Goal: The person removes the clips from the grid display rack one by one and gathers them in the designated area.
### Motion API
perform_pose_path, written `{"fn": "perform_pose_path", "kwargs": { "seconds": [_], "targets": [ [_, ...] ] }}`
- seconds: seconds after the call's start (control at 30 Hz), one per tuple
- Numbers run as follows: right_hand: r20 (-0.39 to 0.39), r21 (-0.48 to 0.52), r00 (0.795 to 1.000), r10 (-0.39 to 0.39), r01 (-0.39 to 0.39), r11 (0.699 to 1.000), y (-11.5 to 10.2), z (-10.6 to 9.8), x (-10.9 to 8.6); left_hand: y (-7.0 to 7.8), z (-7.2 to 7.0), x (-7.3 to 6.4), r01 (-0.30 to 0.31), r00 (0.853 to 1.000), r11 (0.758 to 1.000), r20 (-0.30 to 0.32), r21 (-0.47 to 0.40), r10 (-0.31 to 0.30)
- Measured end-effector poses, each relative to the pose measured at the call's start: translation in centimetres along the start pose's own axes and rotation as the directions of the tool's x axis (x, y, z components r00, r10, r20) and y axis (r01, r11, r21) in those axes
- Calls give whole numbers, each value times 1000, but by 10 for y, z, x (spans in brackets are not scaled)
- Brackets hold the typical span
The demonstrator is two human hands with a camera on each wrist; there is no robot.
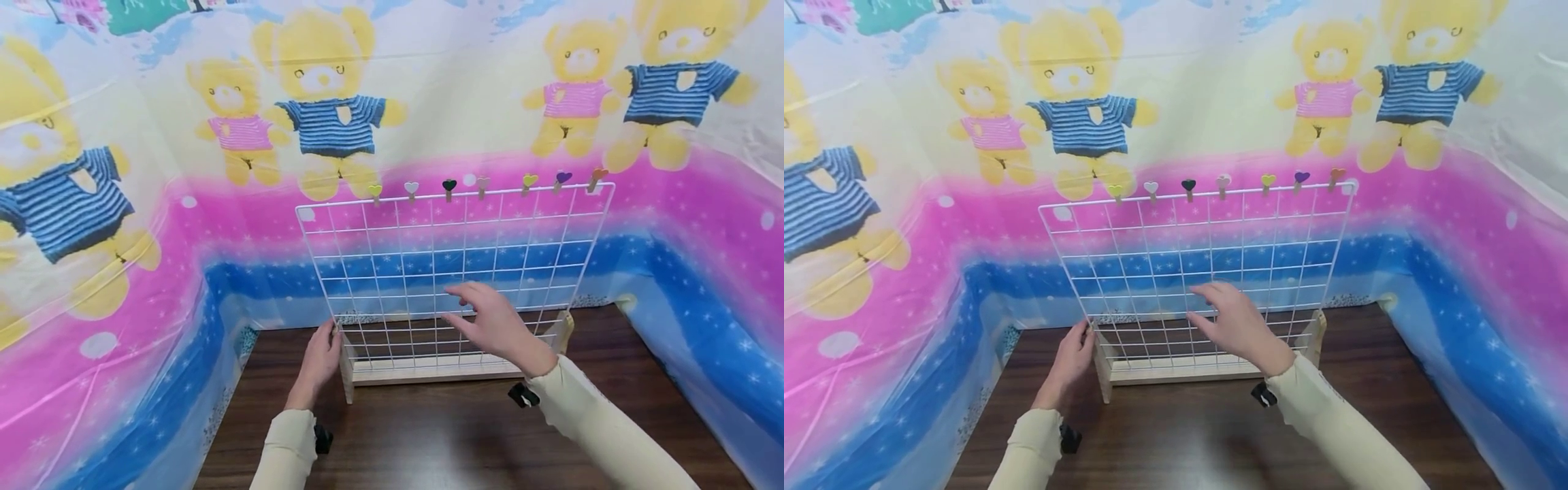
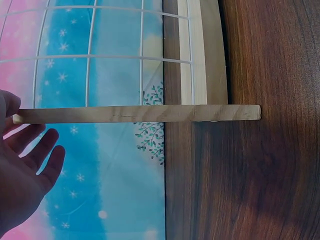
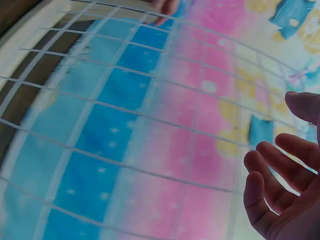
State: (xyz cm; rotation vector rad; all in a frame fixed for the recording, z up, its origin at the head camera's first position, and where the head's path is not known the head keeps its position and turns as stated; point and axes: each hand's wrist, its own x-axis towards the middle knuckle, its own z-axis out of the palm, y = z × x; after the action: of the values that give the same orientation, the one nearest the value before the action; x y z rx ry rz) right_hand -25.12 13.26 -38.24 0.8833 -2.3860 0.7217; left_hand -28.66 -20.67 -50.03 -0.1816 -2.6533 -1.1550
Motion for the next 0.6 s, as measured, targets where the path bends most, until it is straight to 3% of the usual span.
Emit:
{"fn": "perform_pose_path", "kwargs": {
  "seconds": [0.6],
  "targets": [
    [-71, 87, 978, -195, 200, 976, -56, -64, 78, -3, -5, -1, -26, 998, 999, 56, 33, 24]
  ]
}}
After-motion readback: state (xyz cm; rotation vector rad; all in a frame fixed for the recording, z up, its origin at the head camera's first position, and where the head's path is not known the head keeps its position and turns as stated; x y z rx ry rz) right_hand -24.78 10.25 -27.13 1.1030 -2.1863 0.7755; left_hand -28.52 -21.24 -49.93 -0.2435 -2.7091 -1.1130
